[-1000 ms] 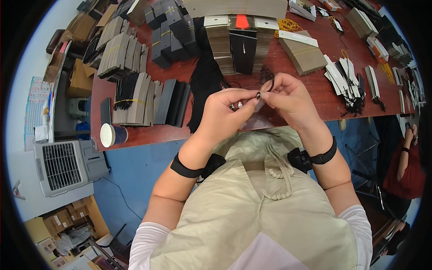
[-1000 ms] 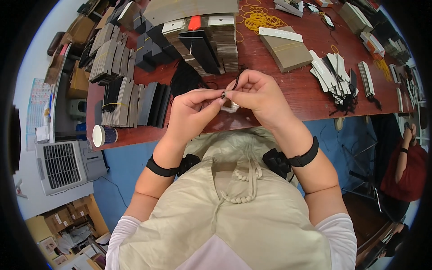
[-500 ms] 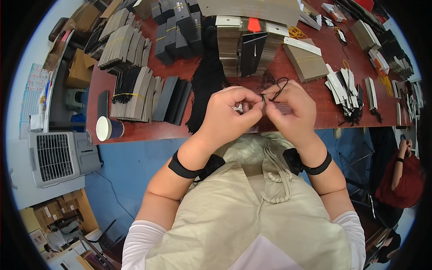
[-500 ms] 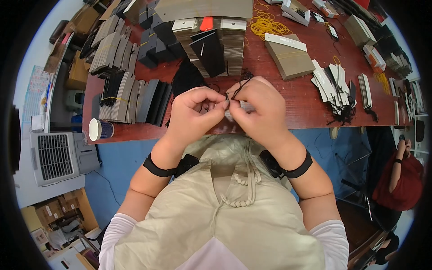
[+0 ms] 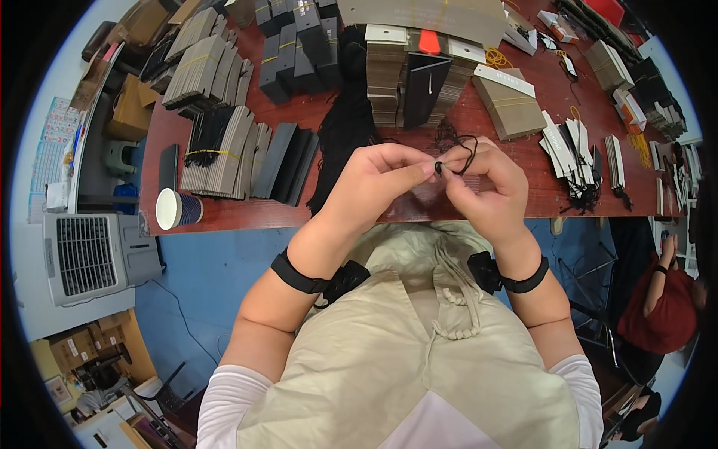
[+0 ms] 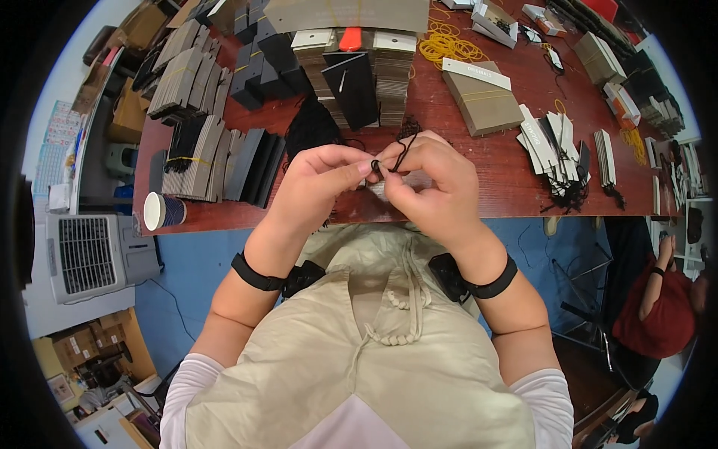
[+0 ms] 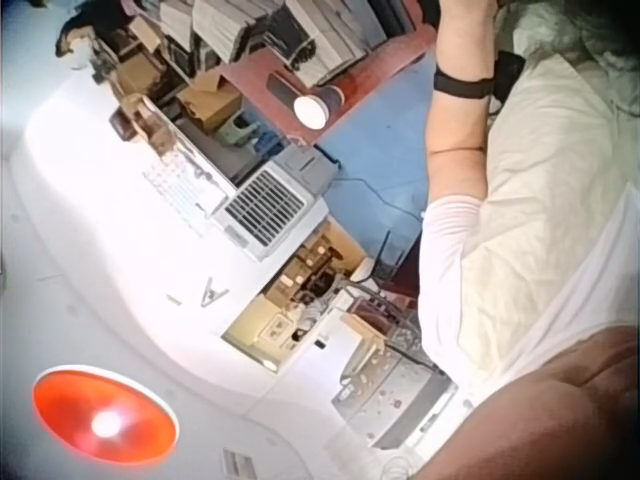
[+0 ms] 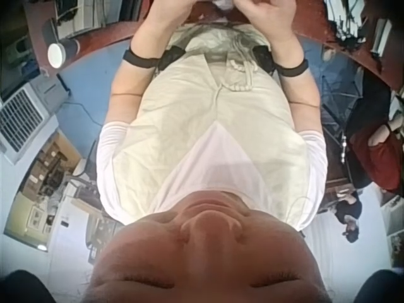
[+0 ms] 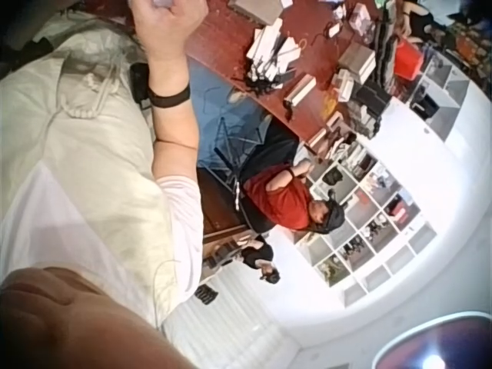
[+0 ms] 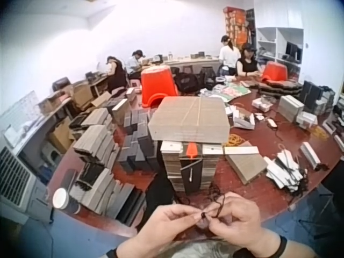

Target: The recorder is assembling and organizing stacks of paper tags by inserting cords and stacking them.

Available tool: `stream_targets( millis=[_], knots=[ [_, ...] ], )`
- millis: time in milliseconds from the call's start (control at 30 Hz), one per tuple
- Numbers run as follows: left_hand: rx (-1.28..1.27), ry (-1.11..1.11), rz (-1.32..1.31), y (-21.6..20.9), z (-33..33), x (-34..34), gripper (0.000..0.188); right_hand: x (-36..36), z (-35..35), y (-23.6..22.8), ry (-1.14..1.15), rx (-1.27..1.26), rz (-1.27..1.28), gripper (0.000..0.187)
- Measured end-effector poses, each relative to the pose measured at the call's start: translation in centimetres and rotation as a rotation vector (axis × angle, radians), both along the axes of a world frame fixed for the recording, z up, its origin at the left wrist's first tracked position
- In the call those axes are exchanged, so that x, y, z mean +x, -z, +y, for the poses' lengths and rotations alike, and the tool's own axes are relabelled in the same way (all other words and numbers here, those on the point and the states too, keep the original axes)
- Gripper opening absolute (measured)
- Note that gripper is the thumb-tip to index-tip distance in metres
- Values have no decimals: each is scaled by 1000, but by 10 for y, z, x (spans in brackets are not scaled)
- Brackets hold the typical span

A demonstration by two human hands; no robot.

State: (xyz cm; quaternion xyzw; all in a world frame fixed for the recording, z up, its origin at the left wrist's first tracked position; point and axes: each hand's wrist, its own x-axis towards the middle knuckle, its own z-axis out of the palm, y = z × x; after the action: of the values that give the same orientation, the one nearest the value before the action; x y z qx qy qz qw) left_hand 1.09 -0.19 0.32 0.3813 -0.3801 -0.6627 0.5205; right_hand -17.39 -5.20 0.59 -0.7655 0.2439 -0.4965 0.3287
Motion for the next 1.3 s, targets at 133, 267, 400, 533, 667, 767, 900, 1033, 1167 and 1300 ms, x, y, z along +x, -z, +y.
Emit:
stream_targets(
  millis=[133,267,400,533,667,767,900,1033,1167,1300],
  knots=[
    [20,-25,-38,2,0,-1,14,1,1,0,26,14,3,15],
    [33,-39,-74,3,0,1,13,-1,-2,4,-8,28,-5,12],
    [28,-76,-265,-12,1,7,11,-6,-1,-10,18,759,-185,12],
    [46,-73,-258,-18,0,10,9,-11,-7,-8,70,515,-167,23],
    [-24,-90,-293,-18,-2,7,11,-7,-9,-31,-275,890,-50,31],
    [-15,-108,-327,-18,-3,8,10,-7,-14,-33,-329,1148,-16,38],
    [-37,-98,-329,-16,-1,10,10,-11,-20,-24,-446,1295,-81,26],
    [39,-58,-319,-17,0,12,9,-11,-17,-23,-356,1149,18,11],
    [69,-34,-305,-20,1,13,10,-7,-10,-28,-283,1027,80,10],
    [54,2,-286,-20,1,14,10,-8,-9,-22,-210,877,79,13]
  ],
)
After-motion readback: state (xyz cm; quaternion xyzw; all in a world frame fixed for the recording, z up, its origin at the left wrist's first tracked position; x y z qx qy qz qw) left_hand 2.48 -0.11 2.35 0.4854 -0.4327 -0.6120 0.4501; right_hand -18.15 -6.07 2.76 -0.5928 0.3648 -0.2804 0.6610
